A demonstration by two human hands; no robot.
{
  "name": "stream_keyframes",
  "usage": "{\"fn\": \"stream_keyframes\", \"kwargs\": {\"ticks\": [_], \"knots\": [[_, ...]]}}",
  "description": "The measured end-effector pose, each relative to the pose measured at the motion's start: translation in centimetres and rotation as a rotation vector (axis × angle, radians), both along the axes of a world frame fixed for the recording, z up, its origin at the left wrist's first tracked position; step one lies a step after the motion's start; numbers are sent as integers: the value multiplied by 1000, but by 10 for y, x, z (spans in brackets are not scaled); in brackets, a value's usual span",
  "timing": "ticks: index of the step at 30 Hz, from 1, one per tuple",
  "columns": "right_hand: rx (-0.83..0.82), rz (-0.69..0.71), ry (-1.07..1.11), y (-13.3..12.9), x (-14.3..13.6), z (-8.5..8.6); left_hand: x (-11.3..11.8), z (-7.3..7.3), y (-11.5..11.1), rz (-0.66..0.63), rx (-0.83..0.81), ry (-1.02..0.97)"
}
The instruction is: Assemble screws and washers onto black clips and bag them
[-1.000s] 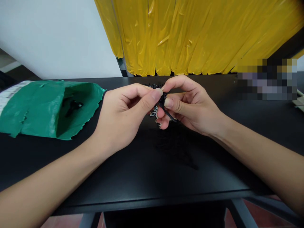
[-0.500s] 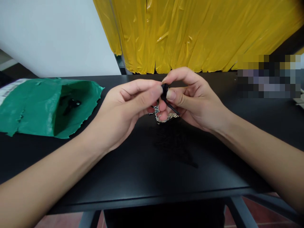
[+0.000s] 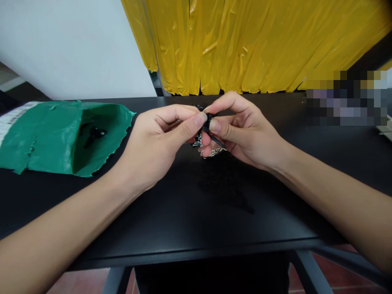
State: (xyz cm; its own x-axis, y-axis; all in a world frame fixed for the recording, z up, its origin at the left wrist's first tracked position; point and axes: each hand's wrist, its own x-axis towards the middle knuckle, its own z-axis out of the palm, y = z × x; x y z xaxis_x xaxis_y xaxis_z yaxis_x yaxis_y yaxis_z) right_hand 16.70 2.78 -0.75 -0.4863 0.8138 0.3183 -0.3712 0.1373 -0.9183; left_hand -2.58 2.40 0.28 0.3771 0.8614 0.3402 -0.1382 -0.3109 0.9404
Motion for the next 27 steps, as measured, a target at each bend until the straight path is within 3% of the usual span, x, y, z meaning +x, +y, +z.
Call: {"fn": "stream_keyframes", "kwargs": {"ticks": [8,18,23,27], "knots": [[-36,-39,-20,-1,2,5,1,8,-4,-90,-205,-94],[-23,-60,-51,-2,-1,4,2,3,-1,109,-19,32],[-15,-24,-26,0,0,0,3,3,-3,61,16,22],[-27,47,1,2,1,-3,0,3,-3,-3,-74,-31]]}}
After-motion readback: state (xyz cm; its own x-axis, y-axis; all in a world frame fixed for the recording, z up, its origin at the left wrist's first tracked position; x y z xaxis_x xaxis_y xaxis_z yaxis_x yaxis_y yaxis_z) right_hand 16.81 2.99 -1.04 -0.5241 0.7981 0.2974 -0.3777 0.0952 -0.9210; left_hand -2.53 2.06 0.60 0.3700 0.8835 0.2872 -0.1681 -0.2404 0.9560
